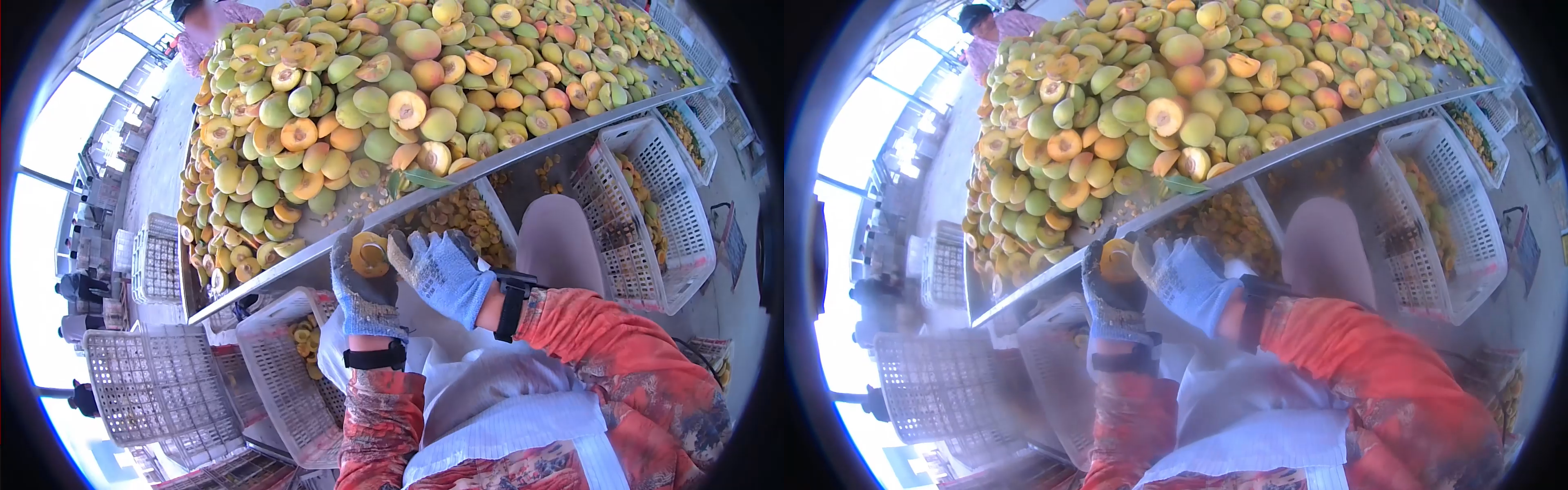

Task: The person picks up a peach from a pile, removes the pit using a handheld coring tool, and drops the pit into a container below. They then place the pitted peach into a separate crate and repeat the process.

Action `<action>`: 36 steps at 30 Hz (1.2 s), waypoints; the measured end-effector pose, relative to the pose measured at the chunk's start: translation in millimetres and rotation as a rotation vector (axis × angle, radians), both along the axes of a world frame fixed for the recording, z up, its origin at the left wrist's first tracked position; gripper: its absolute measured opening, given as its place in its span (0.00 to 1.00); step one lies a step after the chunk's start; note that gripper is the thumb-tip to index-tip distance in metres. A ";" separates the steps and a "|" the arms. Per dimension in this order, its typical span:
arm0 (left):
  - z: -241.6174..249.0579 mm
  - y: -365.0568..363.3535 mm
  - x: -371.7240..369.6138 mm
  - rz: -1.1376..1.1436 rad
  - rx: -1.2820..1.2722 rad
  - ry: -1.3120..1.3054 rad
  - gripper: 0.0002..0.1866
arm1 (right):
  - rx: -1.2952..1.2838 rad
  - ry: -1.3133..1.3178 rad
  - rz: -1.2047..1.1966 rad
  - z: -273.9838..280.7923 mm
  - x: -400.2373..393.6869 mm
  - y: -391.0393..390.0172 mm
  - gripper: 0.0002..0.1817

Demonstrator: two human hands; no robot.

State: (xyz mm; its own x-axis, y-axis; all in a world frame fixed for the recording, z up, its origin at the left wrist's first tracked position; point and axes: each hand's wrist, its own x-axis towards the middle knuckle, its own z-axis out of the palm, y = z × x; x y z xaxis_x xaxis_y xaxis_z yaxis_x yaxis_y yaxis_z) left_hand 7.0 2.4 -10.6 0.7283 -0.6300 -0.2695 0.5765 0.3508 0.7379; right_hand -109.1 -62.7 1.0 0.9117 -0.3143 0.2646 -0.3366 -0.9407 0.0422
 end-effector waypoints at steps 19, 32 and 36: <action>26.1 21.8 114.1 0.177 0.955 -1.205 0.34 | 0.950 -0.271 -0.029 -10.9 -28.0 -42.7 0.24; 15.3 -50.0 158.2 0.012 0.587 -0.552 0.23 | 0.955 -0.225 -0.140 -4.0 -51.5 -64.4 0.29; 33.3 -2.8 85.3 -0.018 0.130 -0.150 0.23 | 0.864 -0.343 0.050 5.8 -32.8 -49.1 0.28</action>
